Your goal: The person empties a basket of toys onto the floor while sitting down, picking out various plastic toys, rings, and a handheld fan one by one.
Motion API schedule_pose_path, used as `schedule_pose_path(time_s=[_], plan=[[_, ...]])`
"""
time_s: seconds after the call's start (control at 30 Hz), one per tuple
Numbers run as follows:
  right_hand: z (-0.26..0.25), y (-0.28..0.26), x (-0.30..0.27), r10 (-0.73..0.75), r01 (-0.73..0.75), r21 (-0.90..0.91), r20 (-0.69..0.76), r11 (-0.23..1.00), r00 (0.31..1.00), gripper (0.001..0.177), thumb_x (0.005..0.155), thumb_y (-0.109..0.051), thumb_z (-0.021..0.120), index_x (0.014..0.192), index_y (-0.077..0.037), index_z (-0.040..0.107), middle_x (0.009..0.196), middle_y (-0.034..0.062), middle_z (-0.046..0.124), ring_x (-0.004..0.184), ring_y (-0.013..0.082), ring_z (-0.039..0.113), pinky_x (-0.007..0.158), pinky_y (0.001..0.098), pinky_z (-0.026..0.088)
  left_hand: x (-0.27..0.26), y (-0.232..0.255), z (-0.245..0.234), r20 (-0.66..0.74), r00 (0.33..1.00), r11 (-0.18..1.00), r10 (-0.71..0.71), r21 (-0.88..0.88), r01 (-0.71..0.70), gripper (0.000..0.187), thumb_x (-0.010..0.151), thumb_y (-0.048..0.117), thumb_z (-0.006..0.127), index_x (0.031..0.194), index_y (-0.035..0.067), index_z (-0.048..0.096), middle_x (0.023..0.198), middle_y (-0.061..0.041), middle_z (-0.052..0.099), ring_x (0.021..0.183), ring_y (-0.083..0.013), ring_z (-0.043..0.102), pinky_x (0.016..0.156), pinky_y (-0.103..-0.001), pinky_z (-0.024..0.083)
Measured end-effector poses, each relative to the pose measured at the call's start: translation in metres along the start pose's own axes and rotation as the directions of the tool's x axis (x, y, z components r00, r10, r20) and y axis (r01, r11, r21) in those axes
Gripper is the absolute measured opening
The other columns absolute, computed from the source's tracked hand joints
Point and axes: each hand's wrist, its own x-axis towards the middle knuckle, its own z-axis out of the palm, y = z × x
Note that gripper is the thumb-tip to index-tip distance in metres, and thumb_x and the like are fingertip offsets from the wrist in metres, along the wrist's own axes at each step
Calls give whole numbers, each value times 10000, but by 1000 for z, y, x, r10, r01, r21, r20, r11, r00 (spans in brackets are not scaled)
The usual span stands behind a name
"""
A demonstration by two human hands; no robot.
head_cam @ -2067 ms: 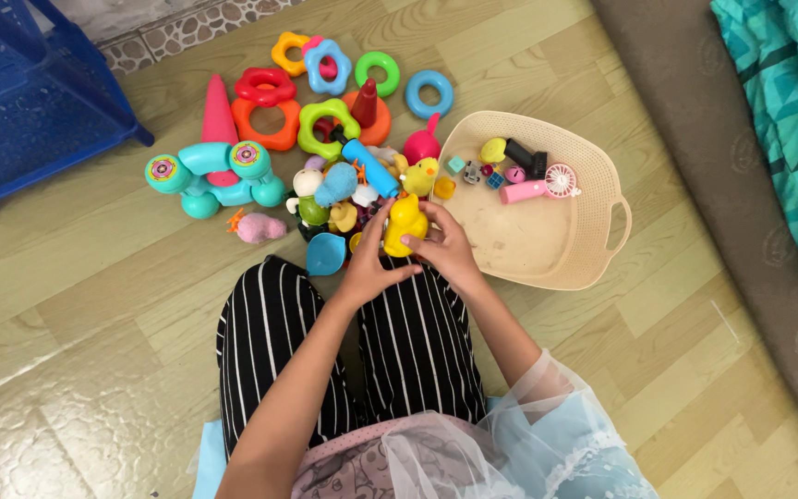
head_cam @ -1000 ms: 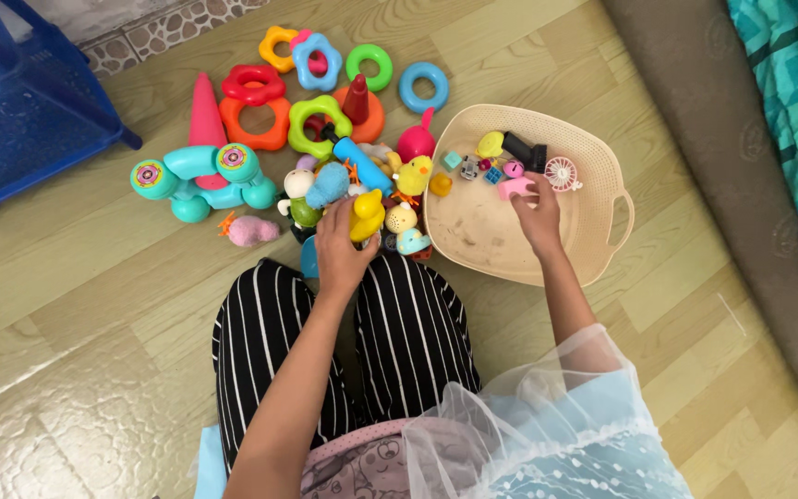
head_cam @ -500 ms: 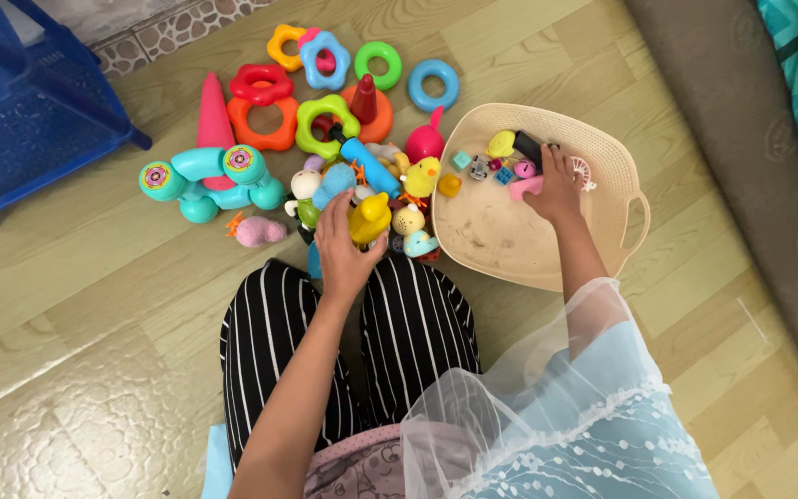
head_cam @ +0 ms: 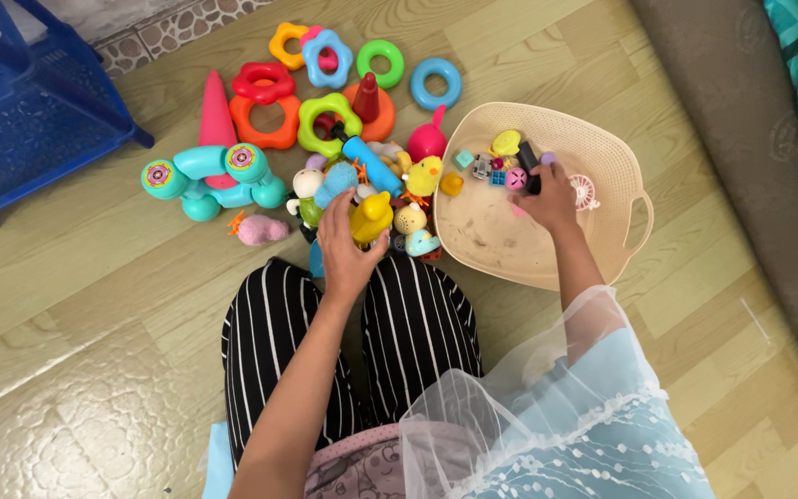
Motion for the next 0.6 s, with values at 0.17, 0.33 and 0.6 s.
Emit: schedule_pose_path(time_s=[0.17, 0.33, 0.6], plan=[[6, -9, -7, 83, -82, 93, -6, 992, 997, 535, 718, -336, 916, 1004, -79, 542, 1173, 141, 614, 1061, 379, 618, 879, 482, 503, 0, 0, -1, 3, 1000, 1000, -5, -2, 5, 822, 800, 235, 857, 1497, 67, 456, 1472, -175, 524, 1382, -370, 477, 1177, -495, 341], [19, -5, -12, 61, -57, 127, -28, 990, 998, 451, 724, -192, 908, 960, -72, 543, 1075, 141, 624, 994, 376, 625, 854, 458, 508, 0, 0, -2, -1, 1000, 1000, -6, -7, 6, 825, 798, 236, 853, 1498, 63, 451, 1469, -177, 524, 1377, -371, 478, 1174, -495, 342], [36, 10, -18, 114, -85, 242, -107, 967, 988, 412, 670, -17, 857, 957, -50, 564, 1003, 172, 600, 914, 362, 618, 809, 432, 512, -1, 0, -3, -5, 1000, 1000, 2, -26, -2, 802, 815, 228, 846, 1497, 64, 458, 1465, -175, 528, 1377, -371, 482, 1175, -496, 343]])
